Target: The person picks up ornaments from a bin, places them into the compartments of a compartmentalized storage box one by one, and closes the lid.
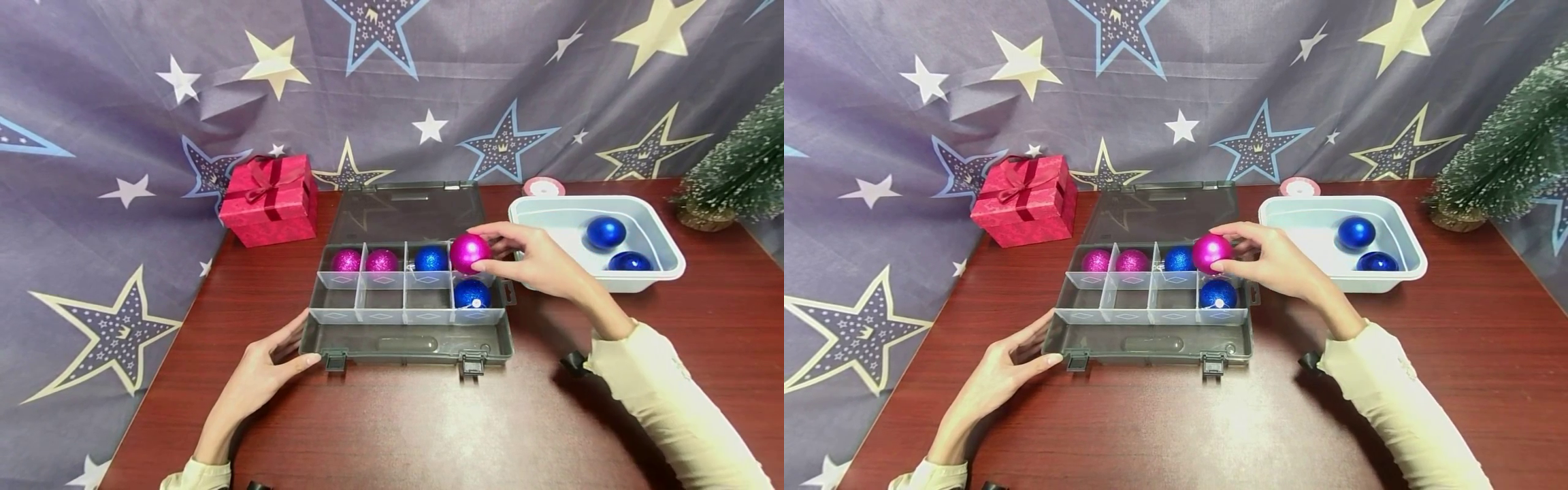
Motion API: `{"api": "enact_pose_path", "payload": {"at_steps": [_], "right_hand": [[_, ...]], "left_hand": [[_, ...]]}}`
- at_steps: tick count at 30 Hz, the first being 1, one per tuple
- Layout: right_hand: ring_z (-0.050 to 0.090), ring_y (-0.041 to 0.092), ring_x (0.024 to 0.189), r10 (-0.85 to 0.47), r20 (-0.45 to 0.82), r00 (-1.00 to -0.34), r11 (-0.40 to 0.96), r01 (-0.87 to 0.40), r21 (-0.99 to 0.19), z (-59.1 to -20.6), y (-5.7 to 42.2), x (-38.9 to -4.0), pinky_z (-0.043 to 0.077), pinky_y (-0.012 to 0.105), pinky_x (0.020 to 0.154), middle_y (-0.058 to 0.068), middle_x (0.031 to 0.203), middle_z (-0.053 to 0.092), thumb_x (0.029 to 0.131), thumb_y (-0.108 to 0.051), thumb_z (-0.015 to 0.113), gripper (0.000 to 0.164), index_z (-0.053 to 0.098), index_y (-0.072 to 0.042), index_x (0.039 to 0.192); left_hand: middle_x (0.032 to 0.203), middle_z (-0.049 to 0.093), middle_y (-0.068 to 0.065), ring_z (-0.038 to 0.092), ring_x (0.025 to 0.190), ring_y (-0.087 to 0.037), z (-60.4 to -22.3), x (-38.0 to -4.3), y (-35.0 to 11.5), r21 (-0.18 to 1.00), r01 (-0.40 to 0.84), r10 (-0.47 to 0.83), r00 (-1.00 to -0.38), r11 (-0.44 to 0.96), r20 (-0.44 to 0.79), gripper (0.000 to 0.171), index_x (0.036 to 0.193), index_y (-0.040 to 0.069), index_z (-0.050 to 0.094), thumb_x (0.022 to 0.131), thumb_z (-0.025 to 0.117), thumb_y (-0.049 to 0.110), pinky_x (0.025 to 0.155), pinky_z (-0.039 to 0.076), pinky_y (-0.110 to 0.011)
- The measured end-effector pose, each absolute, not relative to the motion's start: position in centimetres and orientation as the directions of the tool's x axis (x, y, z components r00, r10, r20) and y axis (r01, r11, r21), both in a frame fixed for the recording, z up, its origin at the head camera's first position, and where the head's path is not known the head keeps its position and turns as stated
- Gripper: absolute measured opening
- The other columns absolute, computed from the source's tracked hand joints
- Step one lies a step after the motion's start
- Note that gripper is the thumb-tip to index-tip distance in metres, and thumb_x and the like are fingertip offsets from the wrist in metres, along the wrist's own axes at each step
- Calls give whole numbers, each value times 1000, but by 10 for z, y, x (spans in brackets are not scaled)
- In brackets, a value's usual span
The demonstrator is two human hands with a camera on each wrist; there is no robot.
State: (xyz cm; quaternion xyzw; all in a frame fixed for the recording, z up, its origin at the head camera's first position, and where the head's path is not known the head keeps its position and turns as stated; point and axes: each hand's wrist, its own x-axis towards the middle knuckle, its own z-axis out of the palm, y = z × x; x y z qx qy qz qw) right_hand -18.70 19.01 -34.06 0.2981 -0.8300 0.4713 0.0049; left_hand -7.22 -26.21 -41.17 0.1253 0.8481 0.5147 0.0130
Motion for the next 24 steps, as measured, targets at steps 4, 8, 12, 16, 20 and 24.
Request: {"api": "enact_pose_path", "payload": {"at_steps": [4,8,12,16,20,24], "right_hand": [[71,17,100,-511,276,-814,372,-499,-783,-342,182,-188,57,25,88,3,119,73,90,-14,84,51,67,-15,138],[71,17,100,-527,264,-808,356,-492,-794,-345,174,-189,59,31,86,2,121,72,90,-15,83,51,67,-14,138],[71,18,101,-545,257,-798,343,-493,-800,-347,167,-190,59,42,88,2,123,72,90,-15,84,52,66,-13,139],[70,18,105,-563,262,-784,340,-509,-791,-348,161,-188,59,49,89,2,126,71,89,-14,85,54,66,-12,139],[69,18,107,-587,265,-765,327,-523,-787,-349,157,-187,59,43,91,4,128,69,89,-13,84,53,66,-10,139],[70,19,106,-610,277,-742,315,-549,-774,-350,152,-187,59,37,92,6,128,68,89,-11,84,52,66,-8,138]], "left_hand": [[141,62,-12,61,126,-25,-412,-72,-262,876,197,226,-968,440,105,72,156,12,49,92,82,15,100,49,-17],[141,62,-12,62,126,-25,-411,-72,-262,875,194,226,-969,444,100,72,156,13,49,92,82,15,100,49,-17],[141,62,-12,62,125,-26,-411,-73,-262,874,194,229,-968,446,99,73,156,13,48,92,82,15,100,49,-17],[140,62,-12,62,125,-26,-411,-72,-262,872,193,227,-969,450,98,73,156,13,48,92,82,16,99,49,-17],[140,63,-12,62,125,-26,-411,-72,-262,870,190,223,-970,456,95,72,156,14,49,92,82,16,99,49,-17],[140,63,-12,62,125,-25,-410,-72,-262,867,187,221,-971,462,91,72,156,14,49,92,82,17,99,49,-16]]}}
